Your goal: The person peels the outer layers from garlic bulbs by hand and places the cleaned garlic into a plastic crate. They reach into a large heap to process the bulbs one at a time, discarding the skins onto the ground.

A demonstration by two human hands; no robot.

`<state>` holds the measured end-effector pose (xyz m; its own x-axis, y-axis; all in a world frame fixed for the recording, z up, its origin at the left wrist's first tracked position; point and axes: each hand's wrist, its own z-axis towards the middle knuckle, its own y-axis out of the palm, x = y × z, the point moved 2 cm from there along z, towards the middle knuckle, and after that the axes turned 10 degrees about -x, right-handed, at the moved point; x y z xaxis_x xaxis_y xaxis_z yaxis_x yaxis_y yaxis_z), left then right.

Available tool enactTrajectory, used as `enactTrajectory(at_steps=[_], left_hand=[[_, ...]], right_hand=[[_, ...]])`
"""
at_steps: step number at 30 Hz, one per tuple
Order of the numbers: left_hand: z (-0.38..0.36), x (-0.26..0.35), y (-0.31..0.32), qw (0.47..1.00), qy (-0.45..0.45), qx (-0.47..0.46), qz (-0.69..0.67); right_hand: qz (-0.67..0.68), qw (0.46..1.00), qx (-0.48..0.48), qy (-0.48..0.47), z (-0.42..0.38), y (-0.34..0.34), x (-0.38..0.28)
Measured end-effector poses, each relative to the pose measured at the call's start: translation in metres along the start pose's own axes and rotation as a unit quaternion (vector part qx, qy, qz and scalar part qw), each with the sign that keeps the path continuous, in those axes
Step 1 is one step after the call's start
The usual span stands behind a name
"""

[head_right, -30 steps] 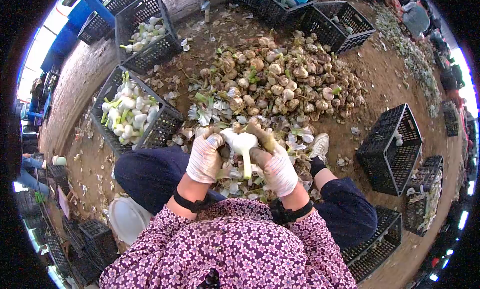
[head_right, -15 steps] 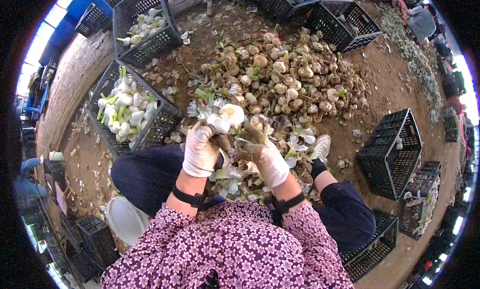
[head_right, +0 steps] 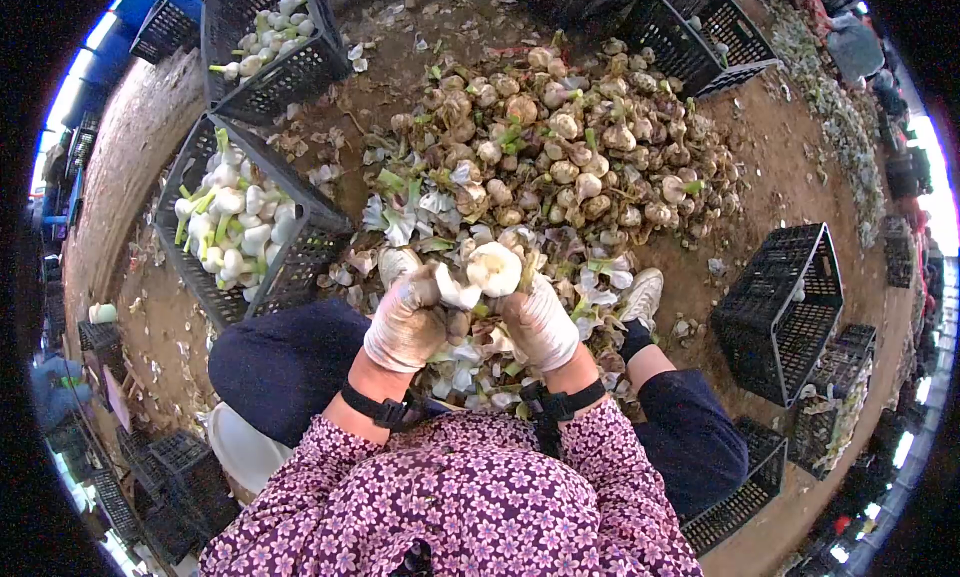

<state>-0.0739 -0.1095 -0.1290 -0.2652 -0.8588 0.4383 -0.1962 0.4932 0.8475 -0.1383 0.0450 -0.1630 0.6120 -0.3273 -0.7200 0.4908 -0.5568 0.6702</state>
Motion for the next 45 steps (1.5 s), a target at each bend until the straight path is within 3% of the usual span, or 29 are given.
enactTrajectory(at_steps=[1, 4, 5, 6, 8, 9, 10, 12, 13, 14, 16, 17, 20, 22, 24, 25, 26, 28, 30, 32, 33, 34, 36, 37, 38, 40, 42, 44, 45], left_hand=[[0.0, 0.007, -0.003, 1.0, 0.01, 0.006, 0.004], [0.007, 0.04, -0.014, 0.947, 0.163, 0.068, -0.269], [0.003, 0.044, -0.023, 0.953, 0.211, 0.097, -0.197], [0.006, 0.044, -0.022, 0.951, 0.268, 0.105, -0.115], [0.007, 0.036, -0.021, 0.986, 0.137, 0.075, 0.06], [0.033, 0.012, -0.06, 0.988, 0.061, 0.064, 0.126], [0.009, 0.006, -0.022, 0.961, 0.066, 0.032, 0.265], [0.017, -0.007, -0.014, 0.857, 0.127, -0.047, 0.498], [0.016, -0.005, -0.014, 0.735, 0.131, -0.025, 0.665], [0.015, -0.001, -0.014, 0.734, 0.133, -0.025, 0.665], [0.011, 0.005, -0.005, 0.517, 0.175, -0.027, 0.837], [0.012, 0.006, 0.0, 0.54, 0.257, -0.015, 0.801], [0.008, 0.01, 0.007, 0.534, 0.241, -0.004, 0.81], [0.01, 0.002, -0.007, 0.542, 0.216, -0.012, 0.812], [0.014, -0.011, -0.028, 0.746, 0.177, 0.066, 0.638], [0.011, -0.008, -0.017, 0.866, 0.117, 0.082, 0.48], [0.011, -0.006, -0.019, 0.865, 0.118, 0.082, 0.48], [0.011, -0.001, -0.036, 0.958, 0.106, 0.143, 0.223], [0.011, 0.003, -0.048, 0.972, 0.127, 0.094, 0.173], [0.01, 0.009, -0.036, 0.894, 0.116, -0.03, 0.431], [0.02, 0.007, -0.032, 0.923, 0.042, -0.057, 0.378], [0.008, -0.006, -0.011, 0.99, 0.025, -0.047, 0.134], [-0.003, -0.002, 0.001, 0.951, -0.02, -0.048, 0.304], [0.002, 0.003, -0.006, 0.914, 0.043, -0.077, 0.397], [0.003, 0.002, -0.01, 0.914, 0.044, -0.077, 0.396], [0.004, -0.001, -0.017, 0.897, -0.013, -0.069, 0.437], [0.008, -0.008, -0.019, 0.906, -0.001, -0.021, 0.423], [0.016, -0.009, -0.037, 0.926, 0.012, 0.106, 0.363], [0.024, -0.02, -0.056, 0.974, 0.022, 0.172, 0.147]], right_hand=[[-0.076, 0.997, 0.023, 0.0, -0.002, 0.003, -0.005], [-0.117, 0.988, 0.042, 0.088, -0.013, 0.006, -0.015], [0.014, 0.99, 0.09, 0.106, -0.015, -0.001, -0.005], [0.014, 0.99, 0.091, 0.11, -0.018, -0.004, -0.004], [0.126, 0.982, 0.062, 0.126, -0.024, -0.006, -0.002], [0.108, 0.984, 0.084, 0.118, -0.021, 0.008, -0.012], [0.11, 0.983, 0.085, 0.117, -0.02, 0.015, -0.016], [0.117, 0.981, 0.109, 0.109, -0.021, 0.024, -0.018], [0.117, 0.981, 0.108, 0.109, -0.021, 0.026, -0.018], [0.063, 0.979, 0.127, 0.143, -0.022, 0.027, -0.017], [0.008, 0.974, 0.146, 0.176, -0.023, 0.031, -0.019], [-0.002, 0.971, 0.162, 0.174, -0.022, 0.037, -0.021], [-0.068, 0.956, 0.178, 0.224, -0.03, 0.039, -0.027], [-0.027, 0.963, 0.101, 0.247, -0.035, 0.035, -0.023], [-0.005, 0.963, 0.12, 0.243, -0.035, 0.049, -0.035], [0.043, 0.965, 0.074, 0.248, -0.038, 0.046, -0.035], [0.089, 0.963, 0.028, 0.251, -0.039, 0.047, -0.036], [0.107, 0.968, 0.0, 0.226, -0.042, 0.05, -0.037], [0.079, 0.977, -0.018, 0.197, -0.044, 0.045, -0.029], [0.137, 0.972, -0.013, 0.188, -0.045, 0.043, -0.029], [0.134, 0.971, 0.001, 0.2, -0.044, 0.04, -0.028], [0.131, 0.968, 0.016, 0.211, -0.044, 0.038, -0.028], [0.135, 0.966, 0.067, 0.21, -0.045, 0.037, -0.026], [0.079, 0.967, 0.041, 0.24, -0.045, 0.034, -0.024], [0.024, 0.963, 0.015, 0.269, -0.046, 0.03, -0.02], [0.052, 0.962, 0.007, 0.268, -0.049, 0.023, -0.009], [-0.058, 0.94, 0.039, 0.333, -0.048, 0.026, -0.015], [-0.069, 0.948, 0.025, 0.311, -0.04, 0.031, -0.017], [-0.041, 0.952, 0.037, 0.302, -0.039, 0.024, -0.015]])
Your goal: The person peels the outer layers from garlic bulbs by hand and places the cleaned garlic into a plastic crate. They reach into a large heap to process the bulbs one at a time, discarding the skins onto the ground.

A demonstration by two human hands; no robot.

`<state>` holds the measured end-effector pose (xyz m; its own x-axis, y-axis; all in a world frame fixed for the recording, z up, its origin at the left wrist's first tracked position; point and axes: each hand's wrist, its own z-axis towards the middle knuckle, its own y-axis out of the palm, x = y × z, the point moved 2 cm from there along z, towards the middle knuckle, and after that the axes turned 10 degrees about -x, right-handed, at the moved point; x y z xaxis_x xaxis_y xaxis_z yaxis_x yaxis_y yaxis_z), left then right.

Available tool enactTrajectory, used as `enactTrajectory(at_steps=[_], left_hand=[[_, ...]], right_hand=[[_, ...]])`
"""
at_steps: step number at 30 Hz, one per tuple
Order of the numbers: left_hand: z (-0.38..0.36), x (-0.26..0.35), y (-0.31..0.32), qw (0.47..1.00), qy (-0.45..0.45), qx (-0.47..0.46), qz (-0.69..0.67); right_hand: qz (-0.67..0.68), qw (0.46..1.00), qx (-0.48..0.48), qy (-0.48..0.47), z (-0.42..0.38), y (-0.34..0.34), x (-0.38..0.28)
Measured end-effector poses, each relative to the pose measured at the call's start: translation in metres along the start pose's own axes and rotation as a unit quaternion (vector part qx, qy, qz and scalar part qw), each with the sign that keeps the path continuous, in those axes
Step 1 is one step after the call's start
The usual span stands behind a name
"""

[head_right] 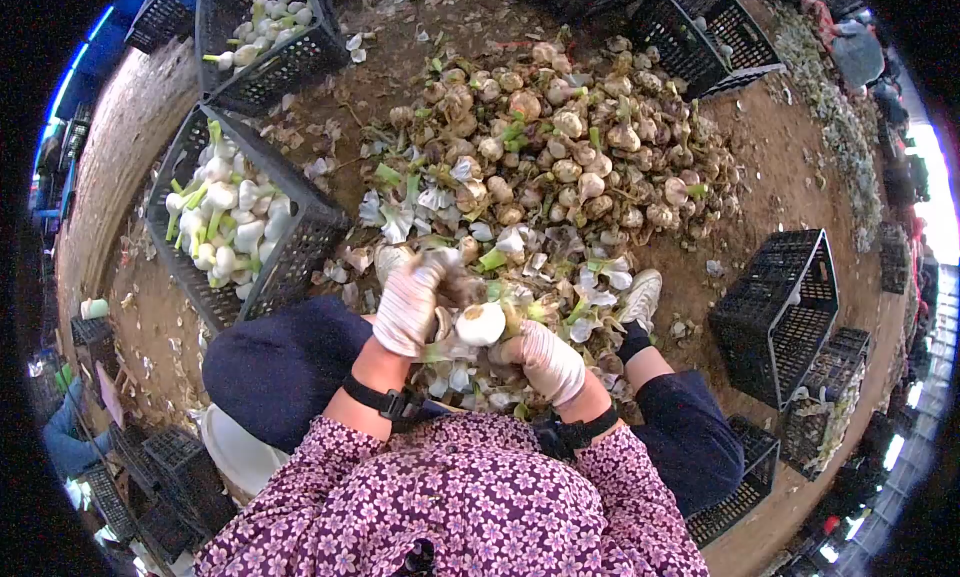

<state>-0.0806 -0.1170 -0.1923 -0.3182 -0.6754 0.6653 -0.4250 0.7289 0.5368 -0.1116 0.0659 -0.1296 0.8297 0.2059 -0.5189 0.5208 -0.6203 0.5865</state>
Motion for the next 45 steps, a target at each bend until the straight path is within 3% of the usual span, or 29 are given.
enactTrajectory(at_steps=[3, 4, 5, 7, 8, 11, 13, 14, 15, 16, 17, 18, 19, 21, 23, 25, 27, 28, 31, 32, 33, 35, 37, 39, 40, 41, 43, 45], left_hand=[[0.01, -0.005, -0.026, 0.993, 0.064, -0.03, -0.1], [0.01, -0.003, -0.021, 0.994, 0.034, 0.022, -0.104], [0.016, -0.001, -0.022, 0.989, 0.029, -0.037, -0.144], [0.007, 0.008, -0.005, 0.995, -0.015, 0.073, -0.06], [0.01, -0.003, -0.013, 0.999, -0.008, 0.024, -0.02], [0.018, -0.014, -0.014, 0.998, -0.029, 0.041, -0.026], [0.023, -0.027, -0.027, 0.994, -0.025, 0.041, 0.099], [0.028, -0.034, -0.03, 0.994, -0.064, -0.02, 0.082], [0.032, -0.039, -0.03, 0.989, -0.103, -0.08, 0.064], [0.029, -0.028, -0.018, 0.99, -0.102, -0.077, 0.064], [0.02, -0.008, 0.003, 0.981, -0.12, -0.046, 0.143], [0.014, 0.002, 0.009, 0.963, -0.142, -0.006, 0.227], [0.019, -0.014, 0.001, 0.975, -0.111, -0.008, 0.19], [0.025, -0.022, -0.008, 0.975, -0.106, 0.008, 0.195], [0.029, -0.02, -0.007, 0.982, -0.109, 0.019, 0.153], [0.03, -0.02, -0.005, 0.987, -0.112, 0.025, 0.114], [0.033, -0.021, -0.007, 0.988, -0.065, 0.058, 0.127], [0.035, -0.023, -0.01, 0.987, -0.073, 0.06, 0.132], [0.035, -0.028, -0.021, 0.984, -0.097, 0.093, 0.119], [0.035, -0.025, -0.018, 0.985, -0.027, 0.102, 0.135], [0.035, -0.021, -0.02, 0.985, -0.026, 0.102, 0.136], [0.036, -0.022, -0.023, 0.984, -0.029, 0.171, -0.043], [0.047, -0.047, -0.051, 0.982, 0.012, 0.185, -0.023], [0.046, -0.033, -0.048, 0.964, -0.009, 0.266, 0.026], [0.042, -0.023, -0.046, 0.964, -0.007, 0.266, 0.028], [0.036, -0.016, -0.046, 0.968, -0.01, 0.245, -0.046], [0.034, -0.009, -0.045, 0.967, -0.013, 0.225, -0.119], [0.032, -0.007, -0.047, 0.944, 0.057, 0.301, -0.125]], right_hand=[[0.113, 0.99, 0.076, -0.038, 0.013, -0.03, 0.002], [0.093, 0.986, 0.121, -0.072, 0.011, -0.043, -0.009], [0.072, 0.978, 0.165, -0.106, 0.011, -0.052, -0.028], [0.215, 0.908, 0.2, -0.299, -0.01, -0.062, -0.093], [0.215, 0.908, 0.203, -0.298, -0.017, -0.067, -0.121], [0.026, 0.829, 0.196, -0.523, -0.04, -0.085, -0.201], [-0.19, 0.862, 0.218, -0.417, -0.021, -0.129, -0.202], [-0.175, 0.9, 0.236, -0.322, 0.0, -0.158, -0.19], [-0.375, 0.846, 0.309, -0.219, 0.025, -0.155, -0.173], [-0.468, 0.817, 0.298, -0.158, 0.05, -0.167, -0.156], [-0.639, 0.718, 0.274, -0.04, 0.061, -0.107, -0.167], [-0.786, 0.57, 0.235, -0.047, 0.105, -0.13, -0.142], [-0.714, 0.67, 0.201, 0.027, 0.114, -0.101, -0.151], [-0.716, 0.682, 0.123, -0.081, 0.163, -0.115, -0.124], [-0.78, 0.608, 0.135, -0.055, 0.186, -0.09, -0.112], [-0.834, 0.527, 0.112, 0.117, 0.208, -0.071, -0.102], [-0.854, 0.471, 0.22, 0.021, 0.225, -0.078, -0.069], [-0.824, 0.528, 0.187, 0.079, 0.232, -0.075, -0.07], [-0.801, 0.567, 0.181, 0.062, 0.225, -0.073, -0.075], [-0.834, 0.507, 0.217, -0.024, 0.216, -0.074, -0.071], [-0.789, 0.573, 0.217, -0.045, 0.212, -0.081, -0.069], [-0.765, 0.582, 0.21, -0.177, 0.194, -0.09, -0.06], [-0.737, 0.612, 0.204, -0.203, 0.171, -0.093, -0.049], [-0.793, 0.539, 0.249, -0.134, 0.154, -0.087, -0.041], [-0.79, 0.573, 0.213, -0.054, 0.147, -0.088, -0.036], [-0.789, 0.575, 0.212, -0.055, 0.144, -0.083, -0.038], [-0.752, 0.628, 0.179, 0.089, 0.142, -0.076, -0.047], [-0.747, 0.625, 0.202, 0.101, 0.15, -0.056, -0.055]])
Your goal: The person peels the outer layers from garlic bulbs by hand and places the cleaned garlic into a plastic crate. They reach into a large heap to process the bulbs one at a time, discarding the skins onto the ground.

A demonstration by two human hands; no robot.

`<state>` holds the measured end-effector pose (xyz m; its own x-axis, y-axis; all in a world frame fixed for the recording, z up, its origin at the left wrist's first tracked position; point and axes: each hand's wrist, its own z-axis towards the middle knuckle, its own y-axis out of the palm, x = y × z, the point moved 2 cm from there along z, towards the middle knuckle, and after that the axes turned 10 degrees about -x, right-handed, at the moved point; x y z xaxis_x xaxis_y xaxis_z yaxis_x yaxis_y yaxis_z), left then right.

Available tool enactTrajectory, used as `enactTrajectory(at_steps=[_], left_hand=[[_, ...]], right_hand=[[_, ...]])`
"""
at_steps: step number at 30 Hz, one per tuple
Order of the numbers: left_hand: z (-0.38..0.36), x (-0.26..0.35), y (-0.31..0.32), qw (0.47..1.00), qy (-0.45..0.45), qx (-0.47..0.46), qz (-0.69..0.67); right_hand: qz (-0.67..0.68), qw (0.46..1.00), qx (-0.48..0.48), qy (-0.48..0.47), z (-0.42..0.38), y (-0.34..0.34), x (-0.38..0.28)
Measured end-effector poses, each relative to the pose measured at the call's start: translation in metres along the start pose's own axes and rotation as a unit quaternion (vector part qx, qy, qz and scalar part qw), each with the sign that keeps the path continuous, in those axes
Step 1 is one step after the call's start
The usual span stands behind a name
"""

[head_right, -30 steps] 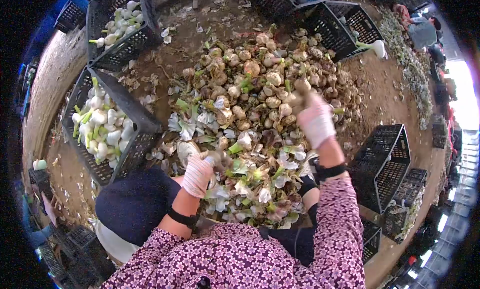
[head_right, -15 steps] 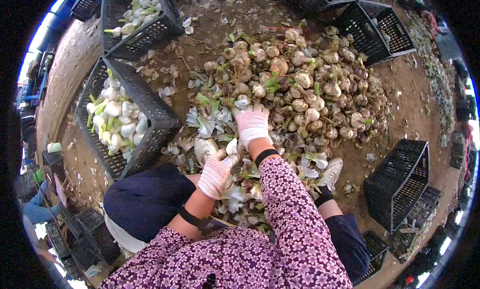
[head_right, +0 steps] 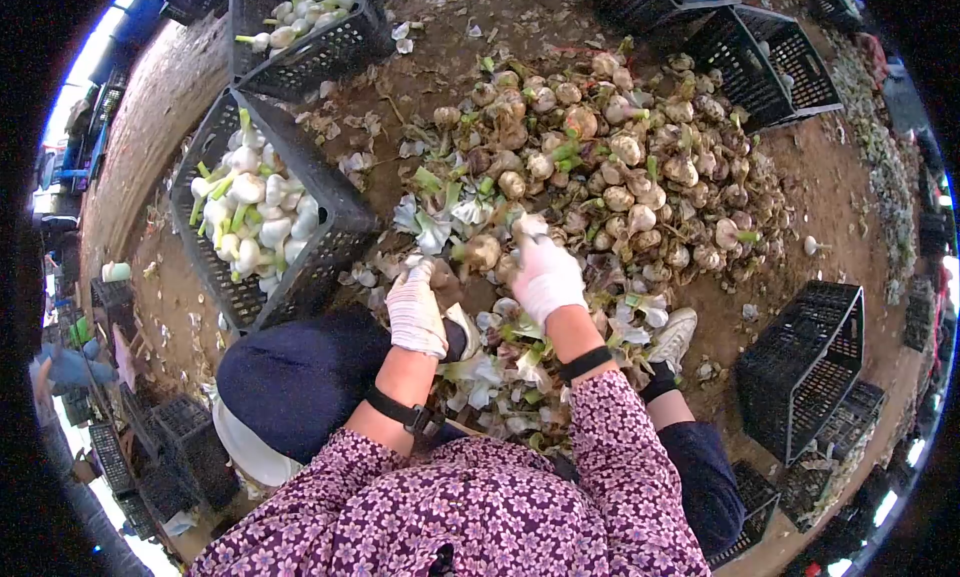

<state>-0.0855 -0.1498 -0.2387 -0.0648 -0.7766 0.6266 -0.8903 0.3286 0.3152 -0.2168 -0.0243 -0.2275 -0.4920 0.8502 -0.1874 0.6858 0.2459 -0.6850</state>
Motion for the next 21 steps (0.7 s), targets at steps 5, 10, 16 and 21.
enactTrajectory(at_steps=[5, 10, 16, 21], left_hand=[[-0.003, 0.003, 0.008, 0.999, 0.002, 0.032, 0.014], [0.004, 0.006, 0.0, 0.998, 0.045, 0.021, 0.025], [0.009, 0.003, -0.001, 0.99, 0.003, -0.003, 0.141], [-0.007, -0.004, 0.028, 0.929, -0.006, -0.355, 0.107]], right_hand=[[-0.019, 0.989, 0.028, -0.143, 0.043, 0.024, -0.058], [-0.163, 0.972, -0.044, -0.161, 0.057, 0.045, -0.063], [0.001, 0.994, 0.031, -0.104, 0.04, 0.052, -0.034], [0.538, 0.776, 0.055, -0.325, -0.031, 0.016, -0.005]])
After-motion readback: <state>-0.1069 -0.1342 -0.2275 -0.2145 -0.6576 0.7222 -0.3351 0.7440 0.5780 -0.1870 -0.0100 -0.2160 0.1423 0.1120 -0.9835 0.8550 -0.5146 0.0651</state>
